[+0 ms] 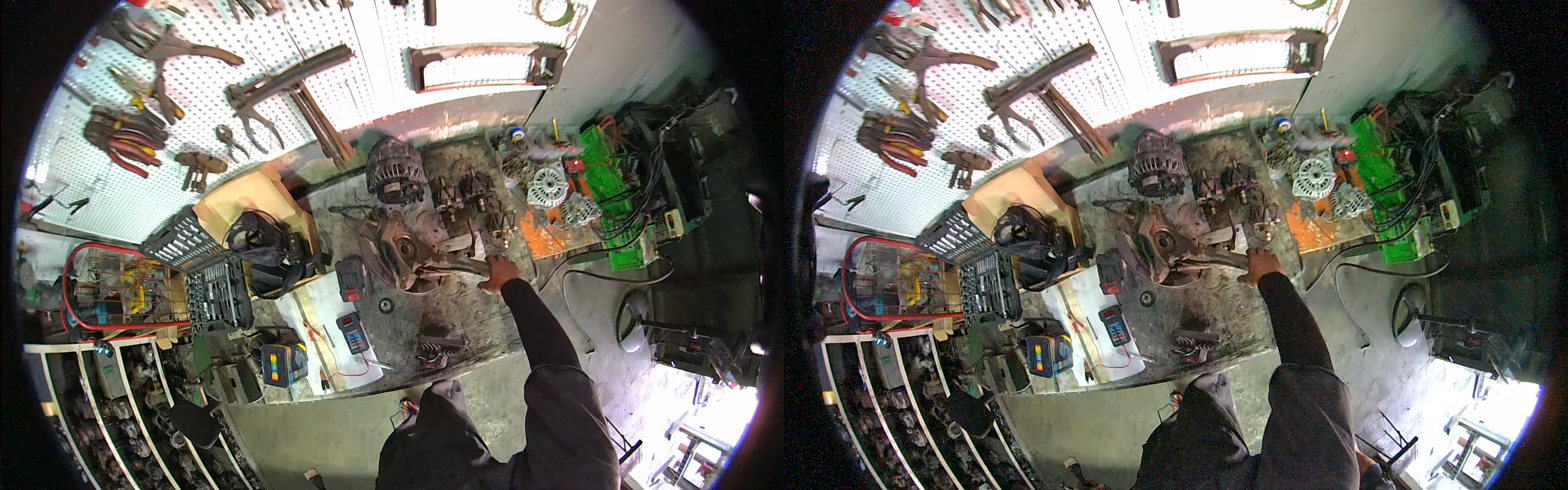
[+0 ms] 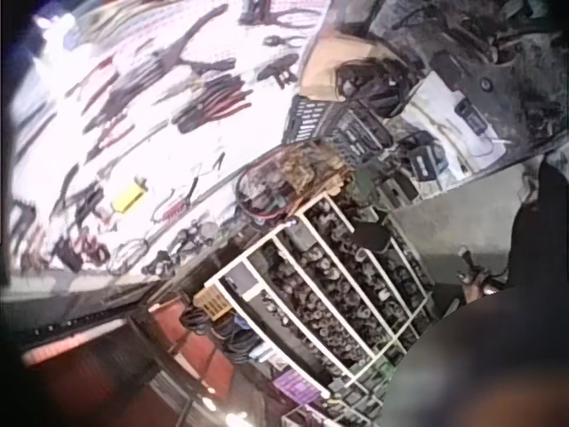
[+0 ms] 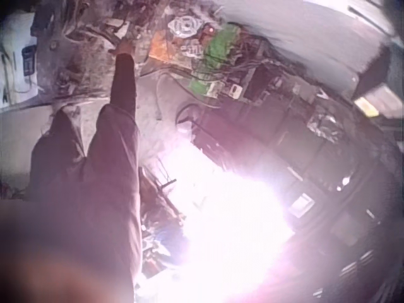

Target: The person is repairing a car part. They use a power tool to remove a bolt from the part and then inspect it.

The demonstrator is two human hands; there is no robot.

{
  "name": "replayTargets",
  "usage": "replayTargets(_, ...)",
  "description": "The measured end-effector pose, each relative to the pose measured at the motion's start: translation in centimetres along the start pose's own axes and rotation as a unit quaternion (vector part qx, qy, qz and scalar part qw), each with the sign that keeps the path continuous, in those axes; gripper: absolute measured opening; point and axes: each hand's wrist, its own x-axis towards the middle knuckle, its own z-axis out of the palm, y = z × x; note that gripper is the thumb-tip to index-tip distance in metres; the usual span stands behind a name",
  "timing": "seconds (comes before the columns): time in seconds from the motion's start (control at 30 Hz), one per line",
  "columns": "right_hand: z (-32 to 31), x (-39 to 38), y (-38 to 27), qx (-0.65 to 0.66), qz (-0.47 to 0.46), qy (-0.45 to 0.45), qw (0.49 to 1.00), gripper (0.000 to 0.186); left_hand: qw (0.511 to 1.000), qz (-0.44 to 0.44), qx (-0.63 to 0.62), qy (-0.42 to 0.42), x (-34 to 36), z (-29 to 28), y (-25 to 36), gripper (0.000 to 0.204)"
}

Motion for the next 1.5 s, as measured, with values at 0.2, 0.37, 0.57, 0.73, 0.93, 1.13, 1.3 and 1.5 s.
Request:
replayTargets(0.2, 0.9, 1.4, -0.3, 0.105, 0.041, 0.003, 0.994, 0.036, 0.989, -0.038, 0.142, 0.013, -0.1, 0.4, 1.0, 0.011)
replayTargets(0.37, 1.8, -3.1, -1.7, 0.136, 0.025, -0.039, 0.990, 0.038, 0.998, -0.062, -0.012, -0.020, 1.8, 1.6, -0.2, 0.018)
replayTargets(0.57, 2.3, -8.1, -5.4, 0.240, 0.012, -0.017, 0.970, 0.039, 0.999, -0.006, -0.008, -0.039, 1.6, 2.8, -0.3, 0.019)
replayTargets(0.73, -1.6, -9.8, -6.0, 0.208, 0.063, 0.000, 0.976, 0.040, 0.998, 0.064, -0.015, -0.009, 2.8, 3.1, -2.3, 0.023)
replayTargets(0.93, -7.0, -11.8, -3.1, 0.105, 0.068, -0.072, 0.990, 0.034, 0.997, 0.049, 0.002, 0.054, 2.7, 2.2, -5.5, 0.025)
replayTargets(1.13, -9.4, -18.1, 3.1, 0.120, 0.071, -0.071, 0.988, 0.021, 0.997, 0.053, -0.056, 0.023, 3.0, 2.0, -6.6, 0.020)
replayTargets(1.3, -7.0, -27.8, 7.3, 0.087, 0.118, -0.064, 0.987, 0.020, 0.994, 0.075, -0.066, 0.049, 6.9, 2.3, -7.4, 0.023)
replayTargets(1.5, -0.3, -44.1, 6.6, 0.341, 0.381, -0.029, 0.859, 0.014, 0.971, 0.149, 0.030, -0.182, 12.0, 1.6, -5.1, 0.035)
